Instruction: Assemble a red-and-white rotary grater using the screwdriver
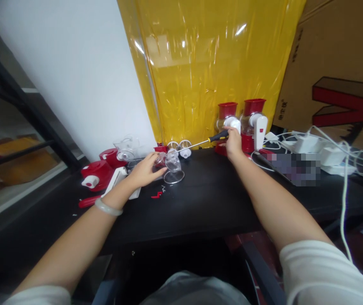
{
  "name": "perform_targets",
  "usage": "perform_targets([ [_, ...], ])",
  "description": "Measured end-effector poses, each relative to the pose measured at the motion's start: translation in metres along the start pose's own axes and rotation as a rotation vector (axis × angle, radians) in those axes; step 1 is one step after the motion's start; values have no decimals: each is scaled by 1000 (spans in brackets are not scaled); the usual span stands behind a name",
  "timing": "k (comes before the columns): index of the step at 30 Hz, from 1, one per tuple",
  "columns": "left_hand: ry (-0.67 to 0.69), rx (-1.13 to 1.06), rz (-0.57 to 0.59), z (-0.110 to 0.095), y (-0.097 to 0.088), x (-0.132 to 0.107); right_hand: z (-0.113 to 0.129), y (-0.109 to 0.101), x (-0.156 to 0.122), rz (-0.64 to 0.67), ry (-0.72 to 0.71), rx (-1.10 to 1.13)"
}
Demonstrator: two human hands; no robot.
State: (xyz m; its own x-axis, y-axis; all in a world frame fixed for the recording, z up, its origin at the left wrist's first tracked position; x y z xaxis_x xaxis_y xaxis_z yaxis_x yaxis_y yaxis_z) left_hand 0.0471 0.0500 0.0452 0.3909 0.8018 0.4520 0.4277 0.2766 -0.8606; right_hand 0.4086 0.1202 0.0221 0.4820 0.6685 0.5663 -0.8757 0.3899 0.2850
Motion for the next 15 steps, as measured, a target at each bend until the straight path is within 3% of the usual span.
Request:
perform_targets([
  [4, 0, 12, -5, 1, 0, 0, 4, 0, -2, -86, -6, -16],
  [15, -9, 34, 8, 1, 1, 0, 6, -3, -4, -75, -5, -18],
])
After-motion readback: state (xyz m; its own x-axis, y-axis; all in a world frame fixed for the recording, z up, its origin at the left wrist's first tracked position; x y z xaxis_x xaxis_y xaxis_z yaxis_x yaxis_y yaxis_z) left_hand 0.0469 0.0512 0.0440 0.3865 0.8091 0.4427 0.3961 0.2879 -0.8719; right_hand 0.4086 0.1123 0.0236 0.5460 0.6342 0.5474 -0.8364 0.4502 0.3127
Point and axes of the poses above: each hand's wrist, its own x-axis towards the middle knuckle, its own y-axis out of the palm, z = x × y, the point moved 7 cm from there along x, towards the middle knuckle, and after that the axes turned 13 degrees about -y, right-handed, at the moved point
